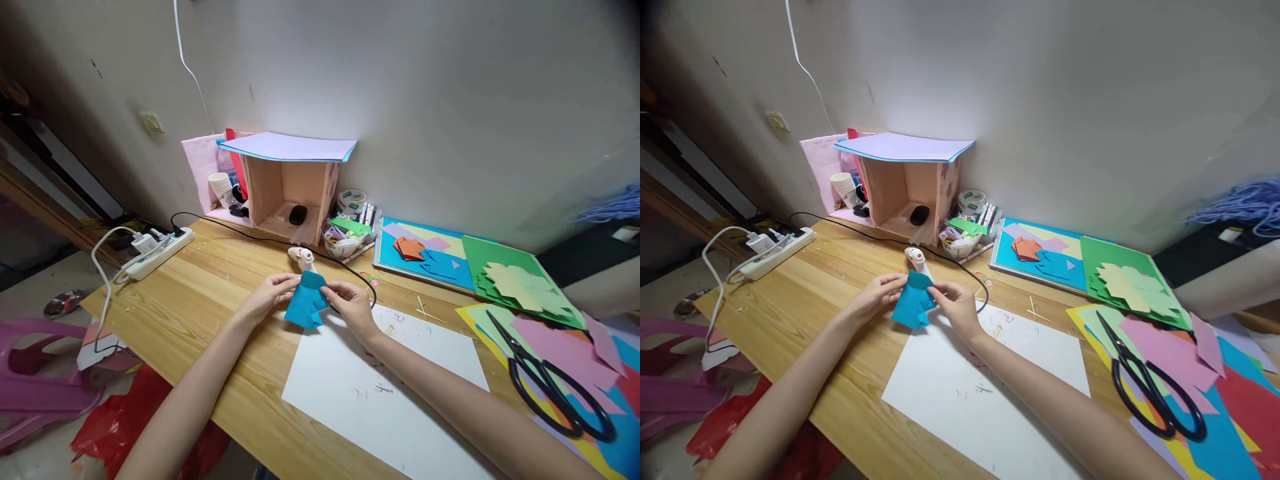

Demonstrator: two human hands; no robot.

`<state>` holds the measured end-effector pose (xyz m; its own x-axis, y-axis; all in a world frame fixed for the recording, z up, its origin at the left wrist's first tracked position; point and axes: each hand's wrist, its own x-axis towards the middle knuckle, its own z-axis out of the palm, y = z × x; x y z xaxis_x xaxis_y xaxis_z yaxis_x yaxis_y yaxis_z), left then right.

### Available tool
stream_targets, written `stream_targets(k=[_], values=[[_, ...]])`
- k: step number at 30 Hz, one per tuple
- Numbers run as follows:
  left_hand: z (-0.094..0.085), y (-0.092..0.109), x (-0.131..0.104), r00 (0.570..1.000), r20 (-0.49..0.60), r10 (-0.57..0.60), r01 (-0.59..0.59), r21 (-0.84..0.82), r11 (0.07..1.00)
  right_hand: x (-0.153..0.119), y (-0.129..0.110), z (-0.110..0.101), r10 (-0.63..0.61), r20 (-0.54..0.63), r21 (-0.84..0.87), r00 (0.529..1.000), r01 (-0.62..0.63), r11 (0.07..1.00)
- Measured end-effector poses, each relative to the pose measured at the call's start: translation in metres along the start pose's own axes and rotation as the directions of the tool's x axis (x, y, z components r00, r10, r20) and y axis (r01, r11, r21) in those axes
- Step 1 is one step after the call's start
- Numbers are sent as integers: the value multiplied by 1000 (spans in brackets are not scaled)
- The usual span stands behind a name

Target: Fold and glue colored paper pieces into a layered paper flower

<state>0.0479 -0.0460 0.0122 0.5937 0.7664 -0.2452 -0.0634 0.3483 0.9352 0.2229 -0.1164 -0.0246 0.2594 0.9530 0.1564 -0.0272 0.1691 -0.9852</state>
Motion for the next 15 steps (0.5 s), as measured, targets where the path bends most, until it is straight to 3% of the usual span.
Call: stream_targets(k=[4,7,11,15], values=[[4,2,-5,981,179,-70,58,72,996,4,0,-4,-30,-166,19,986,33,999],[4,-1,-6,960,239,-146,106,173,979,6,2,-6,-33,-215,13,976,37,999],[2,-9,-2,965,195,-174,135,197,971,3,1,-7,-129,-197,-95,972,112,989],[1,-11,1,970,167,-179,149,178,973,1,-6,-10,-392,-48,-286,919,363,887]])
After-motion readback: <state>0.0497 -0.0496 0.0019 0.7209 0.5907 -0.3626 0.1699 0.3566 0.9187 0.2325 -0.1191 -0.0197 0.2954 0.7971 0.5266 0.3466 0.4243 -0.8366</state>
